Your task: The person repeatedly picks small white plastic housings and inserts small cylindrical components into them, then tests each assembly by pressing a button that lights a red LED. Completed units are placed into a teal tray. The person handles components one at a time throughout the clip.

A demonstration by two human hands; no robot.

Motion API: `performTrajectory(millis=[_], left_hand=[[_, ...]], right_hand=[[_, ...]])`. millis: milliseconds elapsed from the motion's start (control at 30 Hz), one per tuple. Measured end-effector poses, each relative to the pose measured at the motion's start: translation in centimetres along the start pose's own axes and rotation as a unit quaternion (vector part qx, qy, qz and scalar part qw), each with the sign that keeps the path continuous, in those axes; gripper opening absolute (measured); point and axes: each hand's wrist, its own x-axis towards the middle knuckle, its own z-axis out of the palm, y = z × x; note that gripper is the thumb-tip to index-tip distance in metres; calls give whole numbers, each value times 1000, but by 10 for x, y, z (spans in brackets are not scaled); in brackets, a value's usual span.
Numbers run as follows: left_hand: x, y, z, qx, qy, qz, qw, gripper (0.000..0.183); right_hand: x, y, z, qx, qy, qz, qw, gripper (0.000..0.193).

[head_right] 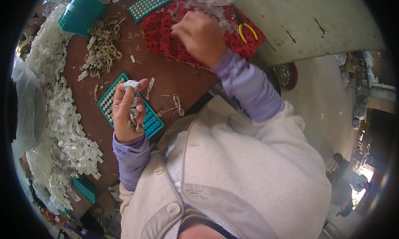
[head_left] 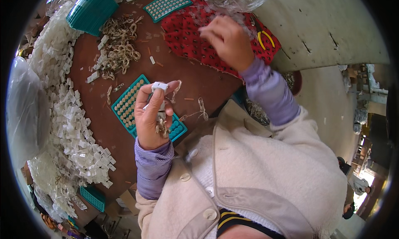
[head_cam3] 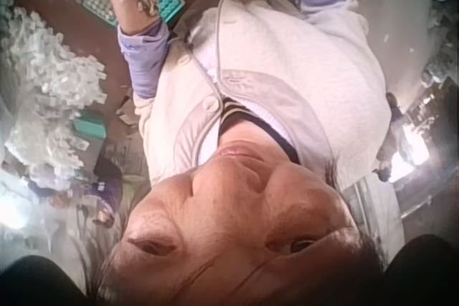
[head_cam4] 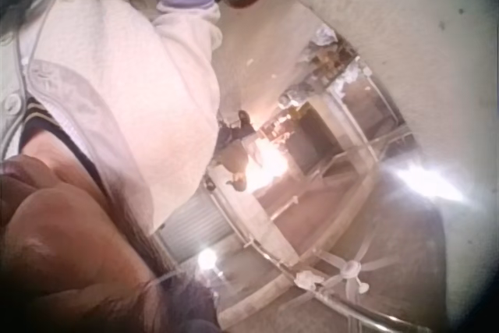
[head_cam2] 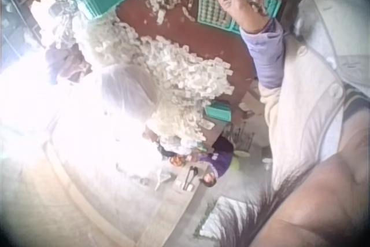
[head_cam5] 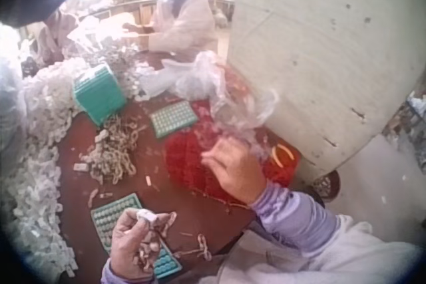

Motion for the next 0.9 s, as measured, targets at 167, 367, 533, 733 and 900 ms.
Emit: performTrajectory(millis=[167,367,533,733,900], left_hand=[[-9,-3,10,23,52,16,998,30],[-15,2,14,45,12,11,999,42],[-21,-10,19,47,-11,-12,999,37],[-43,-3,-1,27,-31,43,998,25],[-57,3,-17,60,-41,45,996,17]], right_hand=[[26,40,33,-156,-35,0,987,12],[-7,-33,-9,243,-70,171,952,9],[-25,-108,-10,309,-20,-24,950,15],[-21,-133,-12,292,-56,-101,949,18],[-23,-154,-8,301,-98,-69,946,16]])
